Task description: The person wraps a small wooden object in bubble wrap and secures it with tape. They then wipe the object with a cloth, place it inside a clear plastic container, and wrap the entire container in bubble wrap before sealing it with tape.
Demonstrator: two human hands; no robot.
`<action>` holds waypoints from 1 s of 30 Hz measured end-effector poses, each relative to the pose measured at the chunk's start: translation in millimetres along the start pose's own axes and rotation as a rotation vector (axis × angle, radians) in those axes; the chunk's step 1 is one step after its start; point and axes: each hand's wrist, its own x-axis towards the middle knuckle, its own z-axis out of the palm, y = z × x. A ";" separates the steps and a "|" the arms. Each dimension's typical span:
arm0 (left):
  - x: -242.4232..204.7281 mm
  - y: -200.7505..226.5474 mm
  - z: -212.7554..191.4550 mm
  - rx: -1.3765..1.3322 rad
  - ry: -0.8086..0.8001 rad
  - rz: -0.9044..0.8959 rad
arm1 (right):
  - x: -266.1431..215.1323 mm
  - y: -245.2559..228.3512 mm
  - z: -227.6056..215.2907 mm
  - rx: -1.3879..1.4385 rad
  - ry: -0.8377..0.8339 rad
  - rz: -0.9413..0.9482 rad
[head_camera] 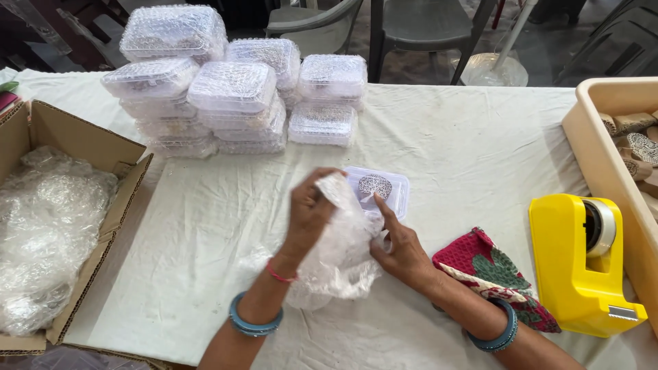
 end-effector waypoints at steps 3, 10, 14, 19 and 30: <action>16.1 14.7 -54.8 0.177 0.193 0.220 | 2.7 -8.9 -9.6 0.015 0.055 0.023; 7.7 49.2 -180.5 0.134 0.662 0.163 | 4.5 3.1 -5.5 0.043 0.170 -0.224; -10.6 1.7 -233.3 0.117 0.764 0.229 | 4.1 3.4 -6.0 -0.106 0.191 -0.291; -18.8 6.6 -243.4 0.195 0.855 0.242 | 5.4 8.7 -13.0 -0.266 0.265 -0.367; -30.5 9.6 -273.1 0.704 0.868 0.328 | 8.1 13.7 -18.9 -0.508 0.346 -0.300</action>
